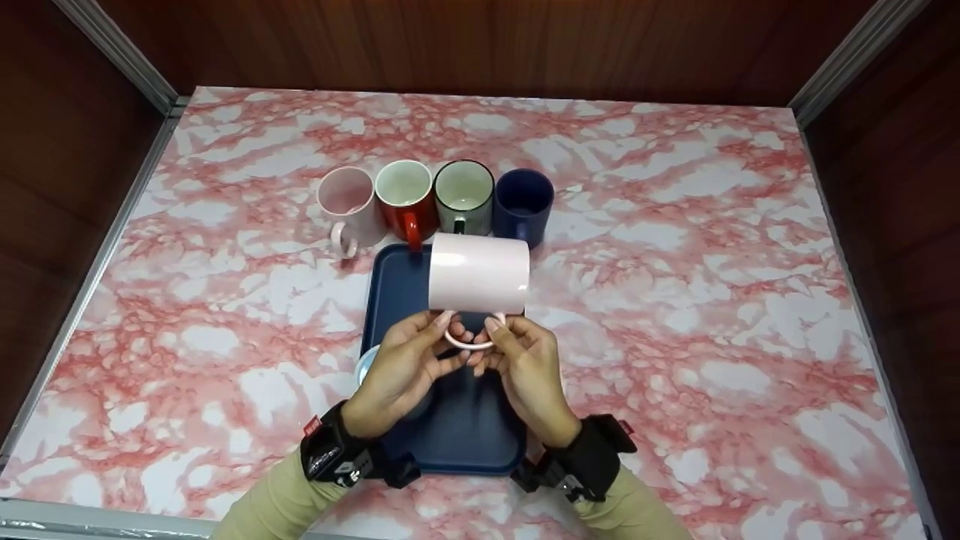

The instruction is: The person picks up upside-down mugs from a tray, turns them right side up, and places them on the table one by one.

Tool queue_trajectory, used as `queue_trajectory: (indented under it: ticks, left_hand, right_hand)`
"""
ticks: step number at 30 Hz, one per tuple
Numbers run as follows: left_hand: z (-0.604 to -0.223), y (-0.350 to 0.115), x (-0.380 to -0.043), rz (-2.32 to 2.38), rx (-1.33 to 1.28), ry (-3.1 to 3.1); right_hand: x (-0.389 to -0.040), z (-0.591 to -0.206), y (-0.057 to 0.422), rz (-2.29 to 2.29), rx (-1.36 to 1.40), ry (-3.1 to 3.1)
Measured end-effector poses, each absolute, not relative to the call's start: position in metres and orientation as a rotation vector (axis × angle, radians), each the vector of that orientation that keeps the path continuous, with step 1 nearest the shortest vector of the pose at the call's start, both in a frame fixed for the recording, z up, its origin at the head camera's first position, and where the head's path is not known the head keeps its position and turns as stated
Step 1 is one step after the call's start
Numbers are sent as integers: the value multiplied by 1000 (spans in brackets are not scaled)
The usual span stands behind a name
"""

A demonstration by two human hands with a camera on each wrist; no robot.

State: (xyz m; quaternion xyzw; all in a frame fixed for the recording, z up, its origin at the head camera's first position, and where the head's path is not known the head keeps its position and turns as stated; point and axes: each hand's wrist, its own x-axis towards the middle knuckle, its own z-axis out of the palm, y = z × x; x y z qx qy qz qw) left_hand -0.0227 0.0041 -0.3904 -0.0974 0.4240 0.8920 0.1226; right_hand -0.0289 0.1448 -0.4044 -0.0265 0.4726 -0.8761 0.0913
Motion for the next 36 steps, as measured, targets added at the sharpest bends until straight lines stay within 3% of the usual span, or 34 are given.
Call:
queue_trajectory:
  ticks: [15, 24, 36]
  left_hand:
    - [-391, 26, -24, 2730, -150, 1497]
    - [-404, 38, -26, 2623, -140, 1851]
    - [-423, 69, -30, 2520, -22, 2120]
  right_hand:
    - [-43, -433, 162, -2331, -212, 1719]
    - [-52, -402, 191, -1778, -174, 2192]
    - [-56, -386, 244, -1880, 9, 2395]
